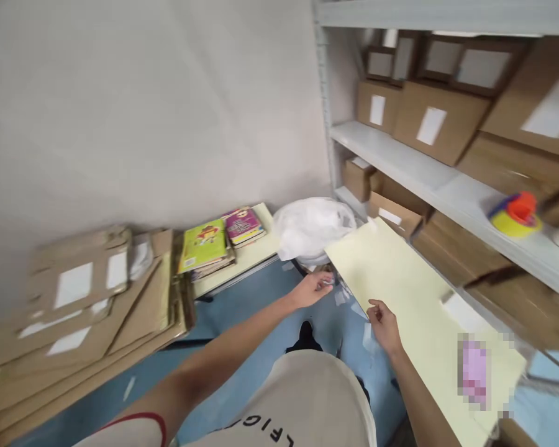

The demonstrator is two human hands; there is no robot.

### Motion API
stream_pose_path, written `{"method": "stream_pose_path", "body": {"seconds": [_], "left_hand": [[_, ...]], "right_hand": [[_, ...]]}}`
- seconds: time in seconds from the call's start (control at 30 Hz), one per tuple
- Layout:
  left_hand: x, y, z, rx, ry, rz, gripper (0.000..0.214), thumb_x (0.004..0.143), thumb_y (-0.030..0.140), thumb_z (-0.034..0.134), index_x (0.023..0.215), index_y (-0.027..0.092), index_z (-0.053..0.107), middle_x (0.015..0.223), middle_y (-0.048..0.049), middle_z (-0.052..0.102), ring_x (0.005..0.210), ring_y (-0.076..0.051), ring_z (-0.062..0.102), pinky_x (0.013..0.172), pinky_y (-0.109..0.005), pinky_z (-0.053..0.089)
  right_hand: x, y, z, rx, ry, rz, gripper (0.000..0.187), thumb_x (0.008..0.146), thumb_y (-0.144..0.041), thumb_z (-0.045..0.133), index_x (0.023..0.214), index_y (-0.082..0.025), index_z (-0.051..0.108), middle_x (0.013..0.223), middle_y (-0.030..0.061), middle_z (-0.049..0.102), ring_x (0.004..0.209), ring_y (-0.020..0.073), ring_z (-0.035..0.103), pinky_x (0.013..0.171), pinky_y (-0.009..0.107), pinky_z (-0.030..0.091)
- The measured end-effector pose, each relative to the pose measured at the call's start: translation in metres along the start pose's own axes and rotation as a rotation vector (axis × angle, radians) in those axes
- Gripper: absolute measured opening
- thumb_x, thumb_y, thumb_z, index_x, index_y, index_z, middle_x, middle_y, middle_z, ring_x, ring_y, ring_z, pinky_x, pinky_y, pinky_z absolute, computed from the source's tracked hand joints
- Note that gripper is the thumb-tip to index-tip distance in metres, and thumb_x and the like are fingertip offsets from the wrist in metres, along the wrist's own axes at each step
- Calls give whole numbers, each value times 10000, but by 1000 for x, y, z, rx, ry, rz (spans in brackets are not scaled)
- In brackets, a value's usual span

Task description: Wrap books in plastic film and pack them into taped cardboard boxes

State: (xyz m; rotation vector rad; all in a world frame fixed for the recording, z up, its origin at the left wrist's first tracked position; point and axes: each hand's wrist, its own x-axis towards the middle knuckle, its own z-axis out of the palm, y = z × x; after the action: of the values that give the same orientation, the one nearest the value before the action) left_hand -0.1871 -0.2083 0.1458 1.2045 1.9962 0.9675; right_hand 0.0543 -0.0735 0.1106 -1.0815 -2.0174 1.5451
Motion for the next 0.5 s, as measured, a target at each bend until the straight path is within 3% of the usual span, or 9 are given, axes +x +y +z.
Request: {"method": "stream_pose_path", "body": {"seconds": [0.13,0.3,0.4,0.5], "left_hand": [[-20,-72,-88,15,249,-108,381,843,416,597,1133,171,637,1019,-101,745,829,-229,716,794,-351,558],[-46,-150,-186,92,409,-323,384,838,426,590,1111,162,650,1035,-107,735,863,-240,717,799,-349,547],[-61,-190,-227,82,462,-470,431,838,408,588,1168,135,632,1090,-135,730,900,-253,717,826,-368,545],[-78,-226,-250,51,511,-570,440,849,403,578,1182,120,634,1094,-146,732,955,-266,713,861,-372,539]], "right_hand": [[82,-62,89,-92,-167,-179,420,782,-510,585,1049,-195,663,853,71,744,681,193,680,701,351,555],[156,-125,225,-154,-405,-285,351,798,-423,566,1051,-203,671,948,80,761,796,202,706,781,359,554],[182,-149,300,-231,-551,-293,277,793,-325,582,1020,-206,687,1006,78,759,771,185,704,765,350,554],[195,-162,357,-292,-679,-303,247,798,-268,597,1016,-214,699,1079,80,748,816,179,707,808,354,555]]}}
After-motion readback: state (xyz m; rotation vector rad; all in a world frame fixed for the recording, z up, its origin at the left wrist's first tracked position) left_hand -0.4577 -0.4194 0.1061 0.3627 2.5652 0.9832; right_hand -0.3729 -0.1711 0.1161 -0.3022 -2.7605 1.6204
